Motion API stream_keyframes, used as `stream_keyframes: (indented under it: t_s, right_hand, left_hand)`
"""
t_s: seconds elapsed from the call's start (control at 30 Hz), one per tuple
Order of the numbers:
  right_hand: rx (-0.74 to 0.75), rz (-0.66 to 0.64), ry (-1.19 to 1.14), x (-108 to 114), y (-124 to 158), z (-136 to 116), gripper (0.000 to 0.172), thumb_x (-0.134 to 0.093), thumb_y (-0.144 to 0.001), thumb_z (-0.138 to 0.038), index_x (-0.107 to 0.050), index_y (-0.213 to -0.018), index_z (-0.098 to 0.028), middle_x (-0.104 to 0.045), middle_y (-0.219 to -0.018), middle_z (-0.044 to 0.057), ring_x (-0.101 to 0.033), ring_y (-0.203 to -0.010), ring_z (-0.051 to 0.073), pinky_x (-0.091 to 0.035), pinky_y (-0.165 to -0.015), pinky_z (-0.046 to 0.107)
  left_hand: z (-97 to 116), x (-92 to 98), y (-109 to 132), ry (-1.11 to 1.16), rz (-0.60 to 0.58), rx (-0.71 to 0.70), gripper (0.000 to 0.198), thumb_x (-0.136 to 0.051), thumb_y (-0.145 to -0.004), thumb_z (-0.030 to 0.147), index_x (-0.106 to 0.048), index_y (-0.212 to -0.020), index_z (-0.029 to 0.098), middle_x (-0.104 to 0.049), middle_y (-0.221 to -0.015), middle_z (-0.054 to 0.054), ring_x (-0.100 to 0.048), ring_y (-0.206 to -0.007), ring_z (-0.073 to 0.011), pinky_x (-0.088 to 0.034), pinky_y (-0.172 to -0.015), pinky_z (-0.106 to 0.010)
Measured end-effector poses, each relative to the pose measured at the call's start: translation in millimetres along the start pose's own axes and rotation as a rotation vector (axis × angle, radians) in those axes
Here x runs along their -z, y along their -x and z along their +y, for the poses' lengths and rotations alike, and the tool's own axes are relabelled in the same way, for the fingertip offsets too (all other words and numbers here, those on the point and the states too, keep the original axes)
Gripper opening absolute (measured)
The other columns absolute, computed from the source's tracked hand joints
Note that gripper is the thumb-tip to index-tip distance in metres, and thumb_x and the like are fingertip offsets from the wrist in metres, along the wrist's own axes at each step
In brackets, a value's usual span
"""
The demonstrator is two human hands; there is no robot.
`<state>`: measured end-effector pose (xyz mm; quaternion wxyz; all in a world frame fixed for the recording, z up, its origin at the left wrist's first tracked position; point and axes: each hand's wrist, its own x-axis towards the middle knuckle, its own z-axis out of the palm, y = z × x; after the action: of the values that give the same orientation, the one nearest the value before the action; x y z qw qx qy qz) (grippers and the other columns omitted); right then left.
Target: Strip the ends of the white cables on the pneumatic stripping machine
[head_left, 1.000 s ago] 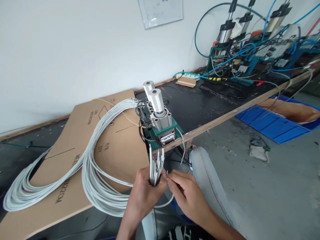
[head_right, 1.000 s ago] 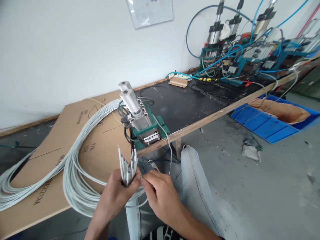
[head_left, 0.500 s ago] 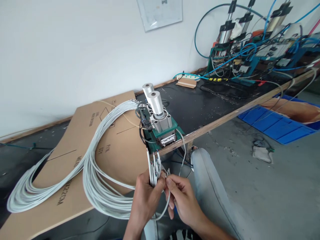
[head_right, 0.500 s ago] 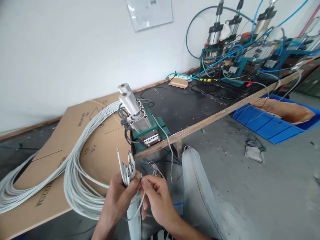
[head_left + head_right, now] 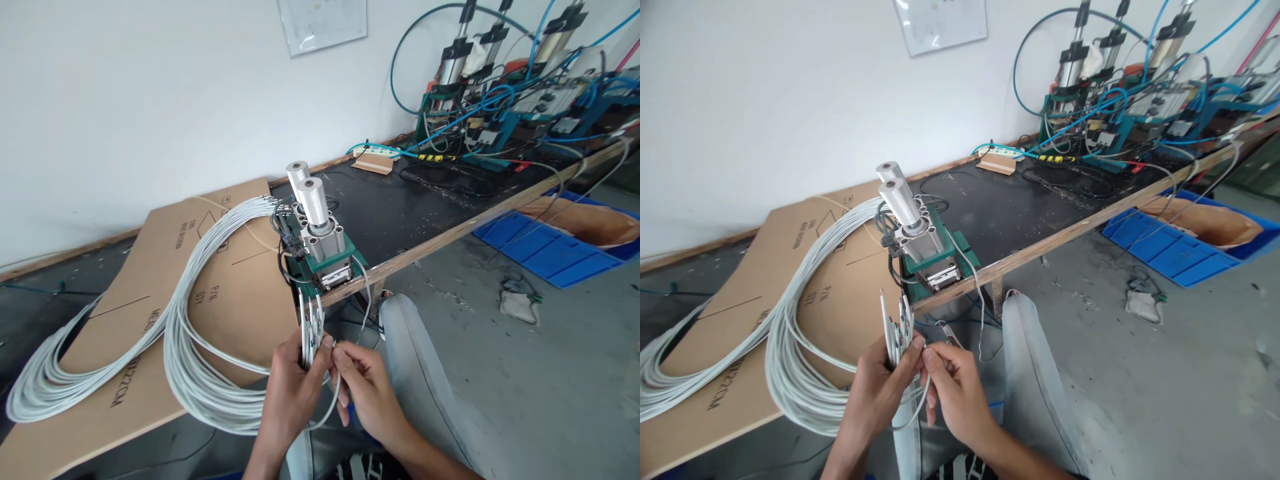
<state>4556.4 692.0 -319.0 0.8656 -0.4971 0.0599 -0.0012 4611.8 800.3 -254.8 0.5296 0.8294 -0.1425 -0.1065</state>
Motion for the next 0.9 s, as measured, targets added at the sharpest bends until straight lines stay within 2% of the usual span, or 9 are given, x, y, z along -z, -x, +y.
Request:
stream_keyframes:
  t_s: [0.2, 0.3, 0.37, 0.43, 0.5, 0.57, 0.67, 0.77, 0.9]
  right_hand:
    - [0.011, 0.036, -0.052, -5, 1, 8, 0.053, -0.058, -0.098, -0.062, -0.051, -0.068, -0.019, -0.043, -0.047, -0.010, -0.041, -0.030, 0.004, -0.034, -0.031, 0.013]
    - [0.042, 0.006, -0.012, -1, 1, 7, 0.047, -0.052, -0.102, -0.057, -0.056, -0.075, -0.019, -0.045, -0.051, -0.008, -0.045, -0.032, 0.006, -0.040, -0.031, 0.015]
    - [0.216, 0.017, 0.130, 9, 1, 2, 0.031, -0.048, -0.106, -0.044, -0.063, -0.097, -0.019, -0.057, -0.065, -0.004, -0.054, -0.039, 0.008, -0.049, -0.037, 0.019]
    - [0.565, 0.008, 0.464, 23, 2, -5, 0.019, -0.050, -0.105, -0.026, -0.063, -0.119, -0.023, -0.068, -0.088, 0.002, -0.066, -0.057, 0.011, -0.058, -0.051, 0.022]
    - [0.902, -0.031, 0.877, 36, 1, -12, 0.029, -0.054, -0.100, -0.011, -0.065, -0.124, -0.025, -0.072, -0.100, 0.005, -0.072, -0.074, 0.013, -0.060, -0.065, 0.024]
    - [1.091, -0.037, 1.155, 46, -1, -18, 0.029, -0.058, -0.097, -0.006, -0.069, -0.119, -0.021, -0.074, -0.097, 0.007, -0.074, -0.080, 0.015, -0.060, -0.072, 0.025]
    - [1.173, 0.067, 1.269, 55, -11, -23, 0.028, -0.059, -0.096, -0.003, -0.069, -0.119, -0.015, -0.075, -0.097, 0.010, -0.075, -0.084, 0.017, -0.060, -0.074, 0.024]
    - [1.161, 0.148, 1.291, 63, -28, -25, 0.033, -0.056, -0.097, -0.003, -0.067, -0.125, -0.016, -0.075, -0.101, 0.011, -0.076, -0.090, 0.018, -0.061, -0.075, 0.024]
    - [1.182, 0.170, 1.272, 75, -53, -25, 0.034, -0.054, -0.099, -0.003, -0.066, -0.128, -0.017, -0.075, -0.103, 0.011, -0.076, -0.093, 0.018, -0.063, -0.079, 0.026]
  left_hand:
    - [-4, -3.5, 1, -0.029, 0.022, 0.024, 0.041, -0.055, -0.094, 0.051, -0.050, -0.066, 0.021, -0.052, -0.048, 0.004, -0.047, -0.044, -0.0115, -0.038, -0.047, -0.024]
    - [-4, -2.8, 0, 0.001, 0.006, 0.033, 0.041, -0.054, -0.095, 0.052, -0.049, -0.068, 0.021, -0.050, -0.049, 0.005, -0.044, -0.044, -0.0109, -0.035, -0.046, -0.023]
    - [-4, -1.4, -2, 0.007, 0.019, 0.029, 0.041, -0.054, -0.096, 0.052, -0.049, -0.069, 0.021, -0.044, -0.051, 0.007, -0.037, -0.046, -0.0098, -0.031, -0.045, -0.023]
    - [-4, -0.3, -5, 0.010, 0.042, 0.027, 0.042, -0.055, -0.095, 0.052, -0.047, -0.068, 0.022, -0.037, -0.052, 0.008, -0.030, -0.048, -0.0092, -0.027, -0.044, -0.023]
    - [-4, 0.2, -7, 0.024, 0.028, 0.032, 0.044, -0.057, -0.094, 0.053, -0.044, -0.066, 0.022, -0.034, -0.054, 0.008, -0.028, -0.050, -0.0091, -0.025, -0.044, -0.022]
    - [-3, 0.4, -9, 0.062, 0.013, 0.044, 0.043, -0.059, -0.093, 0.054, -0.048, -0.069, 0.021, -0.034, -0.055, 0.008, -0.028, -0.050, -0.0091, -0.025, -0.044, -0.022]
    - [2, 2.9, -9, 0.199, 0.122, 0.104, 0.041, -0.061, -0.093, 0.055, -0.060, -0.082, 0.016, -0.035, -0.055, 0.008, -0.030, -0.050, -0.0091, -0.024, -0.044, -0.022]
    - [7, 8.4, -7, 0.395, 0.259, 0.114, 0.041, -0.067, -0.091, 0.056, -0.064, -0.087, 0.015, -0.038, -0.055, 0.007, -0.033, -0.047, -0.0087, -0.026, -0.043, -0.021]
    - [13, 12.4, -4, 0.475, 0.257, 0.091, 0.041, -0.069, -0.090, 0.056, -0.062, -0.081, 0.017, -0.039, -0.055, 0.006, -0.033, -0.046, -0.0079, -0.026, -0.042, -0.020]
